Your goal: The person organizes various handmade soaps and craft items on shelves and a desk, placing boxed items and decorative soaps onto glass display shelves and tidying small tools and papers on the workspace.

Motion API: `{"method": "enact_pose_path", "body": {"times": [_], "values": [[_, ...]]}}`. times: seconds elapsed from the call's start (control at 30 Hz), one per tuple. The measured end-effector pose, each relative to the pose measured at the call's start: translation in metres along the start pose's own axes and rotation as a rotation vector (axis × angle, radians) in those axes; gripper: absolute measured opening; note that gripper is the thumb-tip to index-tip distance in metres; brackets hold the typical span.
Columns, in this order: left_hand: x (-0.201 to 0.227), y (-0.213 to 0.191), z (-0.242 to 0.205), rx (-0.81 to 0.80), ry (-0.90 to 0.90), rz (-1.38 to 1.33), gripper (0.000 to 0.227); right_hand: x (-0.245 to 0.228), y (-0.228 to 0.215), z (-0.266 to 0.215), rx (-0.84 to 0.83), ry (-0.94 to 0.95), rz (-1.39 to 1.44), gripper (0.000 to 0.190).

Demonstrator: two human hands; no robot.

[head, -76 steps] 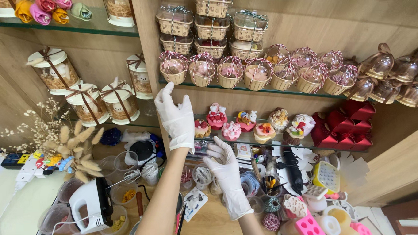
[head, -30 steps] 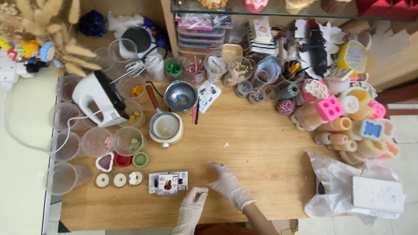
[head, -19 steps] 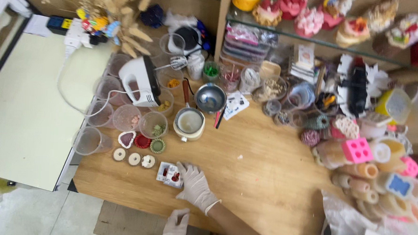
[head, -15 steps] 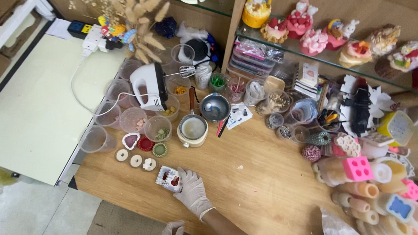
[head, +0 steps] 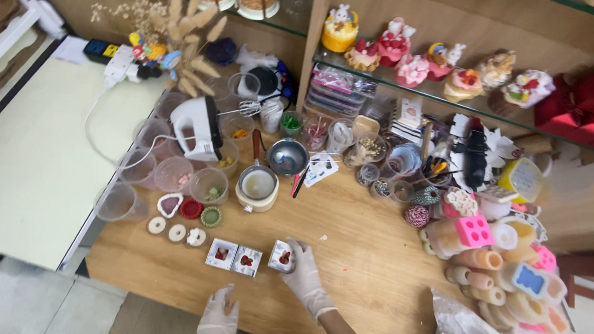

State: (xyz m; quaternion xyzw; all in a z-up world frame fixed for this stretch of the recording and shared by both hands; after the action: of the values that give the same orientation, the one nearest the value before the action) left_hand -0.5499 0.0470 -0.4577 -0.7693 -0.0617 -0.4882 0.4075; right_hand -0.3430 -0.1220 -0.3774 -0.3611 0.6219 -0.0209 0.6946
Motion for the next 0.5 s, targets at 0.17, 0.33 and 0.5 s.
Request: {"method": "enact_pose_path", "body": {"times": [0.17,0.33,0.5], "values": [[0.068,0.003,0.049,-0.264,0.117,0.390,0.070,-0.001,-0.040,-0.007,0.086,0.123,-0.199,0.084],[0.121,0.030,0.082,-0.607,-0.196,-0.515,0.058,-0.045,-0.063,-0.012,0.259,0.169,-0.070,0.086],[0.185,0.045,0.093,-0.966,-0.385,-0.848,0.051,-0.102,-0.093,-0.007,0.402,0.091,-0.011,0.082]]}}
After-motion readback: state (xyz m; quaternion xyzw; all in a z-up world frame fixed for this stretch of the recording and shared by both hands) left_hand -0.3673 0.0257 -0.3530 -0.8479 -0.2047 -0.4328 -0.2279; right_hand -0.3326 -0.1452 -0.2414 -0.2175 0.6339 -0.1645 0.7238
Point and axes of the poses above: each hand's wrist, its own z-axis towards the middle knuckle, its own y-axis out of the palm, x = y × z, the point moved 5 cm from there along z, towards the middle knuckle, and after that the axes turned 1 degree about -x, right-handed, at the moved point
